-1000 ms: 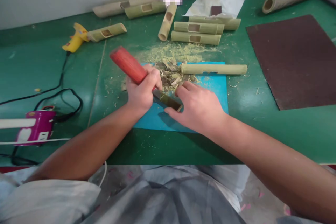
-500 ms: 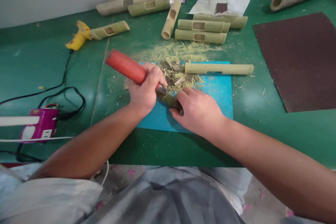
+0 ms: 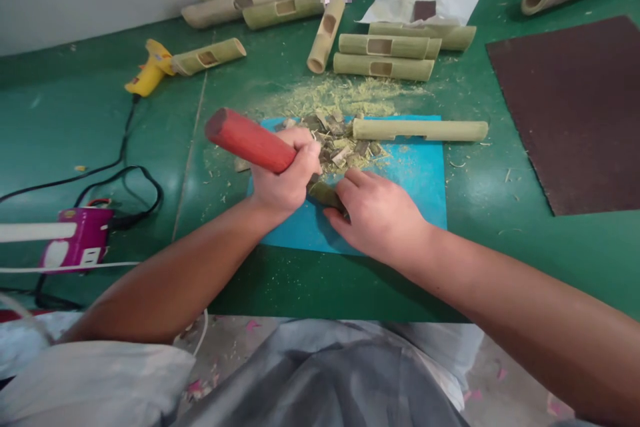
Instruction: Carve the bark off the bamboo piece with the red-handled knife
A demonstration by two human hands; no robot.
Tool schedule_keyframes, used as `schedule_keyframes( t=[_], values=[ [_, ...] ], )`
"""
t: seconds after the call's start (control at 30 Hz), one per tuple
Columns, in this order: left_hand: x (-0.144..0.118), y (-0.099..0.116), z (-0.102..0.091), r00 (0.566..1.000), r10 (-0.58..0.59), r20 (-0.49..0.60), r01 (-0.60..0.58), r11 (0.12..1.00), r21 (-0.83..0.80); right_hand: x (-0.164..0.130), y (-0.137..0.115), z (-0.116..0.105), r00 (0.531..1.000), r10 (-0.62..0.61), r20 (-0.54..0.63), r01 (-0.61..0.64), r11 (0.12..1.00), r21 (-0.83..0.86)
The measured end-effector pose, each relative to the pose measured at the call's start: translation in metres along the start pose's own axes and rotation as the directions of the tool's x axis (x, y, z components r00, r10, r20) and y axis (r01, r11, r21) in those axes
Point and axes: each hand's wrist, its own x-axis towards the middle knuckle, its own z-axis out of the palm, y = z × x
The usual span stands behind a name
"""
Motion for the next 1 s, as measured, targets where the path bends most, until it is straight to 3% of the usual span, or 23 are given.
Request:
schedule_keyframes(
  t=[0.17, 0.23, 0.33, 0.57, 0.77, 1.0],
  values=[
    [0.001, 0.009, 0.0, 0.961, -0.277, -0.026, 0.271, 0.953, -0.137, -0.004, -0.005, 0.004, 0.999, -0.035, -0.032, 0.035, 0.999, -0.027],
    [0.002, 0.01, 0.001, 0.944, -0.322, -0.074, 0.303, 0.932, -0.198, -0.005, -0.006, 0.004, 0.999, -0.026, -0.039, 0.024, 0.999, -0.049],
    [0.004, 0.012, 0.002, 0.946, -0.302, -0.114, 0.274, 0.939, -0.208, -0.005, -0.006, 0.002, 0.999, 0.001, -0.036, -0.004, 0.997, -0.074],
    [0.014, 0.028, -0.004, 0.942, -0.328, -0.068, 0.302, 0.92, -0.251, -0.003, 0.009, -0.007, 0.992, -0.024, -0.121, 0.005, 0.989, -0.149],
    [0.013, 0.036, -0.008, 0.939, -0.344, 0.022, 0.339, 0.908, -0.246, 0.001, 0.029, -0.013, 0.989, -0.033, -0.143, 0.026, 0.998, -0.049],
    [0.014, 0.024, -0.016, 0.952, -0.258, 0.164, 0.293, 0.924, -0.244, 0.002, 0.034, -0.015, 0.988, -0.027, -0.152, 0.034, 0.999, 0.042]
  ],
)
